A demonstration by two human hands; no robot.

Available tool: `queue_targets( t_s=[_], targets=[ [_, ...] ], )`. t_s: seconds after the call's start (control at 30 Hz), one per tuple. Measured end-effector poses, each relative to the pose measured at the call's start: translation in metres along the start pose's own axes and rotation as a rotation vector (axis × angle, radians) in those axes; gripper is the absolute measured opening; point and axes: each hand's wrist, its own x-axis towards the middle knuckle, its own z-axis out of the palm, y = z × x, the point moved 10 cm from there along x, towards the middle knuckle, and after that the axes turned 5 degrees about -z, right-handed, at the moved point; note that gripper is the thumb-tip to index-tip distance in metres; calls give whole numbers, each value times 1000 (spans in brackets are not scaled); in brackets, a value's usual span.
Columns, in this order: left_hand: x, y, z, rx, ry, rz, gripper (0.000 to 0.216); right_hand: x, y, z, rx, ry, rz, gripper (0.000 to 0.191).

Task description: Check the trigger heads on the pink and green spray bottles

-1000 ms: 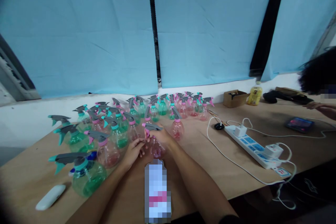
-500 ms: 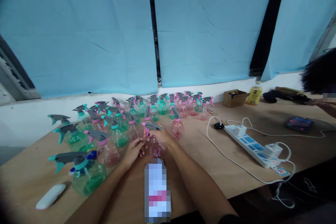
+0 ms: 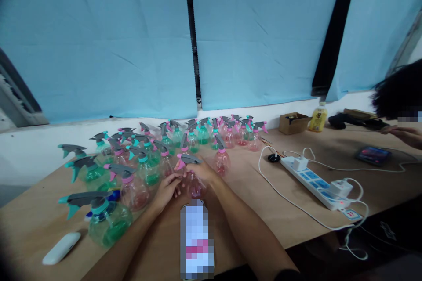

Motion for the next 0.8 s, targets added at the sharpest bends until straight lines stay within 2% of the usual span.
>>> queue_targets(
  t_s=[0.2,0.3,0.37,0.43,0.5,0.57,0.7,0.8],
  targets=[
    [0,0,2,27,0,-10,34,-1,4,-2,57,73,18,16],
    [0,0,1,23,-3,-11,33,-1,7,-7,7,140,1,17],
    [0,1,1,15,-11,-7,33,-2,6,-16,-120,238,-39,18],
    [-1,3,1,15,-18,-3,33,-8,0,-32,-302,408,-95,22],
    [-2,5,2,21,-21,-4,33,-18,-10,-45,-481,587,-157,31],
    [-4,7,3,23,-24,-3,33,-27,-21,-49,-624,695,-222,43],
    [-4,8,4,23,-31,-6,33,-35,-34,-40,-897,715,-330,65],
    [-3,6,4,23,-29,-13,33,-36,-31,-37,-1029,680,-342,74]
  ],
)
